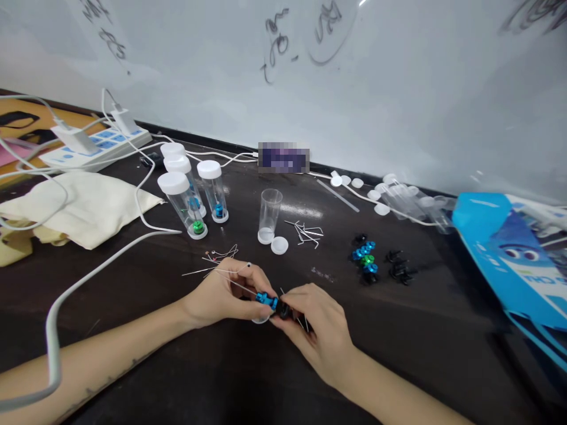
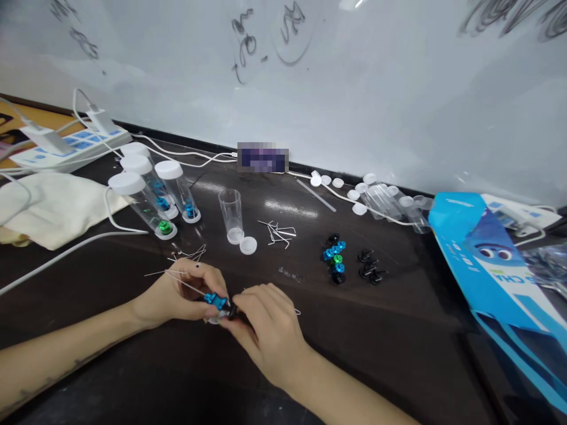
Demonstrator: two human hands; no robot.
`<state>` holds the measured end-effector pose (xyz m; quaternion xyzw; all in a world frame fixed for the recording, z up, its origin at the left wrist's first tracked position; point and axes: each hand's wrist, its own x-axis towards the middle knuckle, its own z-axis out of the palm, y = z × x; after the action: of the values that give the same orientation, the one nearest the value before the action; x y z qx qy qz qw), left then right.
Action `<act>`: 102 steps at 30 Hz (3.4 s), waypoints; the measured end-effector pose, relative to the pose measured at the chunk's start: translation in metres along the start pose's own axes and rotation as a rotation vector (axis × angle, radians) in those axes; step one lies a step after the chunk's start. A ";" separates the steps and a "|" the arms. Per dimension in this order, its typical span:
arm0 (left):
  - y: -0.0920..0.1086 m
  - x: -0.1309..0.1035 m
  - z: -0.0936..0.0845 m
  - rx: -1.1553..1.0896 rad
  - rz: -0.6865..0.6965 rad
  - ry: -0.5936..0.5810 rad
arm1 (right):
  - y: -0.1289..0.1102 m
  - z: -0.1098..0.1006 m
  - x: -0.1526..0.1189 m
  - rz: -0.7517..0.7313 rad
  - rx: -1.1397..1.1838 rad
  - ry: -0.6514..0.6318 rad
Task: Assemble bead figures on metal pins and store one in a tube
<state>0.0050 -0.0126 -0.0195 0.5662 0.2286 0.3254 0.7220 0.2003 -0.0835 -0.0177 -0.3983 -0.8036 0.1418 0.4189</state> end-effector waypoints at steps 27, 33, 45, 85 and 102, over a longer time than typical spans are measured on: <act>0.002 0.000 0.001 0.009 -0.014 0.012 | 0.000 -0.001 0.003 0.014 0.007 0.013; 0.003 0.001 0.001 -0.013 -0.032 0.029 | 0.000 0.001 -0.001 -0.042 -0.066 0.052; 0.001 -0.001 0.000 0.018 -0.001 0.025 | -0.005 -0.004 0.005 0.071 -0.058 -0.056; 0.002 -0.001 0.002 0.003 -0.001 0.016 | -0.002 -0.004 0.004 0.020 0.035 -0.038; 0.000 -0.002 0.000 -0.013 0.001 0.006 | -0.001 -0.003 0.002 0.001 0.019 -0.021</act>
<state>0.0037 -0.0138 -0.0192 0.5608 0.2281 0.3290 0.7248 0.2011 -0.0830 -0.0142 -0.3934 -0.8063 0.1538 0.4140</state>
